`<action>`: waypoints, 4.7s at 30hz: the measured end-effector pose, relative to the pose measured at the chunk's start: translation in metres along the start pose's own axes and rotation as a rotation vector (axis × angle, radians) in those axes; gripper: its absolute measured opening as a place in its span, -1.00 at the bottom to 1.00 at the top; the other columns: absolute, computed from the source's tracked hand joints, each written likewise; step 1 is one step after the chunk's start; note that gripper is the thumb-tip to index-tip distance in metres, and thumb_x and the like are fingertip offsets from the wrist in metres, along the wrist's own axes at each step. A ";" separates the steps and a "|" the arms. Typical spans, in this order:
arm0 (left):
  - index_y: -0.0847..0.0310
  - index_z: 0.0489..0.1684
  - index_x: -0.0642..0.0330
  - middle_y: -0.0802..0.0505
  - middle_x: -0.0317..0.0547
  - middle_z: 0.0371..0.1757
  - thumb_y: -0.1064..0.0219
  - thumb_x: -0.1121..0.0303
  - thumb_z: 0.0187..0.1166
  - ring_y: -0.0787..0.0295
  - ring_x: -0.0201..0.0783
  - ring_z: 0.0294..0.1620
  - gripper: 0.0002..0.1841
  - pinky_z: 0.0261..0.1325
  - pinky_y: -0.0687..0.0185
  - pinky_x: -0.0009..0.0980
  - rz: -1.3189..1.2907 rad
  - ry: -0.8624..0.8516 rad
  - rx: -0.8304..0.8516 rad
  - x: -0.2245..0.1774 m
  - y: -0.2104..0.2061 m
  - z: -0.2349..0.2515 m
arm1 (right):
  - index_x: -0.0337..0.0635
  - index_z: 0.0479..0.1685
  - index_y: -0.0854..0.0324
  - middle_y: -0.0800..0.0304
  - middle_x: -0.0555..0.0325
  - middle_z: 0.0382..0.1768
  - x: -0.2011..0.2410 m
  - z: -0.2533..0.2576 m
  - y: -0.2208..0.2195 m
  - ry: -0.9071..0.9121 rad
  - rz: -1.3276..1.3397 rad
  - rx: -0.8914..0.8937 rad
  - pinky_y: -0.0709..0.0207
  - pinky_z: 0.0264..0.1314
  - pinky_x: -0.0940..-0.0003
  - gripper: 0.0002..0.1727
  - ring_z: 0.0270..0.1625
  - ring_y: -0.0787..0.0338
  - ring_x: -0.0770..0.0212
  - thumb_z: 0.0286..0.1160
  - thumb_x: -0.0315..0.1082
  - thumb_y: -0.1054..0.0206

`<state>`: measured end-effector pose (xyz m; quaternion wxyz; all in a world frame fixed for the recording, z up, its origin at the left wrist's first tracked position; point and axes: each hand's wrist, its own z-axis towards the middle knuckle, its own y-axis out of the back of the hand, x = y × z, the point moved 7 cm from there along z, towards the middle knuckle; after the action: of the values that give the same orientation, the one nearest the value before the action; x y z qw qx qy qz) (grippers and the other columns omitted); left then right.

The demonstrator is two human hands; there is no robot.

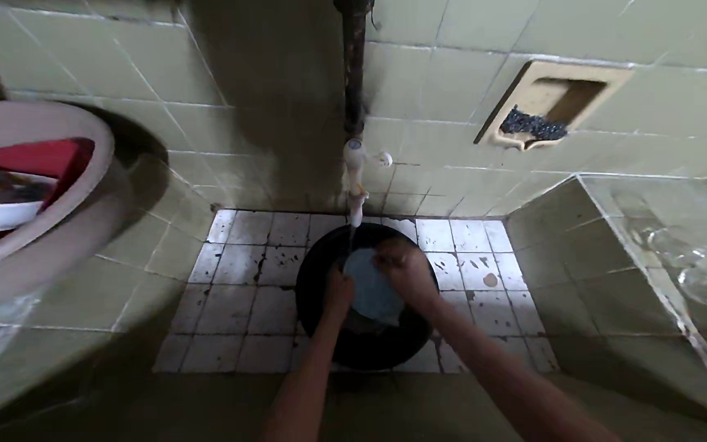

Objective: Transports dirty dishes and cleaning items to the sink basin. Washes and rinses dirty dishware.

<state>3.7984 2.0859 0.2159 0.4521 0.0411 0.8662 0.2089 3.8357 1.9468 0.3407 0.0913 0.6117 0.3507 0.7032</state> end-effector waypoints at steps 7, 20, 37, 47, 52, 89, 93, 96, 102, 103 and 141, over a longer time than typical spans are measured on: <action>-0.63 0.35 0.36 -0.76 0.30 0.27 -0.27 0.41 0.73 -0.69 0.19 0.33 -0.68 0.42 -0.51 0.16 0.037 -0.241 -0.047 -0.047 0.022 0.006 | -0.36 0.46 -0.58 -0.60 -0.24 0.32 0.091 0.036 0.081 0.282 0.170 -0.429 -0.70 0.12 0.36 -0.52 0.18 -0.75 0.12 0.51 -0.61 -0.21; -0.68 0.30 0.38 -0.73 0.39 0.28 -0.24 0.38 0.75 -0.63 0.32 0.36 -0.68 0.43 -0.45 0.25 0.156 -0.368 -0.263 -0.098 0.038 -0.012 | -0.39 0.43 -0.63 -0.64 -0.25 0.28 0.112 0.022 0.053 0.329 0.248 -0.281 -0.64 0.27 0.17 -0.50 0.30 -0.68 -0.02 0.44 -0.65 -0.27; -0.21 0.54 0.11 -0.77 -0.25 0.13 0.05 0.32 0.87 -0.80 -0.39 0.10 -0.66 0.17 -0.80 -0.32 -0.754 -0.051 0.332 0.001 -0.021 -0.043 | -0.27 0.41 -0.61 -0.82 -0.26 0.12 -0.047 -0.047 0.044 -0.159 0.074 0.059 -0.56 0.32 -0.24 -0.64 0.26 -0.78 -0.22 0.73 -0.37 -0.20; -0.49 0.24 0.62 -0.84 -0.02 0.06 -0.26 0.43 0.71 -0.84 -0.38 0.06 -0.65 0.27 -0.78 -0.33 -0.177 -0.669 0.187 -0.070 -0.046 -0.079 | -0.04 0.44 -0.66 -0.78 -0.10 0.29 -0.053 -0.134 0.133 0.100 -0.392 -0.141 -0.66 0.20 -0.10 -0.57 0.21 -0.80 -0.17 0.56 -0.37 -0.39; -0.55 0.29 0.68 -0.79 0.40 0.20 -0.20 0.37 0.77 -0.80 -0.10 0.23 -0.59 0.41 -0.64 -0.24 0.167 -0.902 0.124 -0.103 -0.071 -0.099 | -0.12 0.19 -0.78 -0.56 -0.26 0.51 -0.043 -0.211 0.243 -0.197 -0.756 -0.305 -0.55 0.22 -0.19 -0.57 0.37 -0.67 -0.25 0.41 -0.09 -0.54; -0.53 0.27 0.48 -0.80 0.32 0.02 -0.28 0.56 0.68 -0.92 0.02 -0.26 -0.72 -0.26 -0.93 -0.13 -0.234 -0.237 0.833 -0.193 -0.407 -0.275 | -0.33 0.17 -0.73 -0.11 -0.15 0.83 -0.261 -0.292 0.447 -0.732 -0.931 0.044 -0.41 0.38 -0.38 -0.70 0.34 -0.67 -0.42 0.59 -0.59 -0.17; -0.56 0.27 0.44 -0.80 0.30 0.06 -0.35 0.53 0.64 -0.92 0.01 -0.21 -0.70 -0.19 -0.92 -0.15 -0.156 -0.211 0.821 -0.199 -0.421 -0.276 | -0.26 0.19 -0.75 -0.10 -0.05 0.85 -0.273 -0.289 0.457 -0.677 -0.947 0.044 -0.40 0.36 -0.42 -0.69 0.41 -0.64 -0.40 0.58 -0.56 -0.21; -0.40 0.43 0.38 -0.78 0.31 0.12 -0.45 0.50 0.56 -0.92 0.04 -0.15 -0.51 -0.12 -0.92 -0.09 -0.085 -0.257 0.790 -0.201 -0.428 -0.273 | -0.23 0.12 -0.80 -0.15 -0.09 0.83 -0.273 -0.288 0.458 -0.639 -0.939 0.028 -0.37 0.37 -0.47 -0.72 0.41 -0.62 -0.42 0.48 -0.55 -0.33; -0.21 0.59 0.28 -0.74 0.27 0.24 -0.45 0.38 0.60 -0.88 0.06 0.01 -0.37 0.00 -0.88 -0.01 -0.221 -0.264 0.865 -0.191 -0.431 -0.274 | -0.07 0.14 -0.85 -0.37 -0.19 0.71 -0.268 -0.292 0.460 -0.468 -0.891 -0.061 -0.28 0.42 -0.60 -0.65 0.57 -0.51 -0.43 0.34 -0.38 -0.59; -0.18 0.67 0.23 -0.74 0.25 0.26 -0.40 0.35 0.65 -0.88 0.04 0.02 -0.36 0.03 -0.87 -0.03 -0.247 -0.246 0.913 -0.188 -0.426 -0.278 | -0.06 0.19 -0.84 -0.39 -0.19 0.70 -0.265 -0.292 0.459 -0.455 -0.906 -0.065 -0.27 0.43 -0.61 -0.62 0.60 -0.48 -0.43 0.35 -0.30 -0.61; -0.34 0.58 0.49 -0.59 0.46 0.45 -0.44 0.57 0.50 -0.58 0.26 0.44 -0.38 0.44 -0.52 0.11 -0.076 0.253 -0.029 0.046 -0.003 -0.023 | -0.25 0.58 -0.47 -0.68 -0.36 0.33 -0.113 -0.037 -0.045 -0.473 -0.244 0.577 -0.47 0.42 -0.32 -0.53 0.38 -0.68 -0.33 0.75 -0.33 -0.19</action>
<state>3.7537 2.0876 0.1909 0.3472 -0.0249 0.9141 0.2079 3.8144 1.9033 0.2233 0.0770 0.7113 0.5735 0.3991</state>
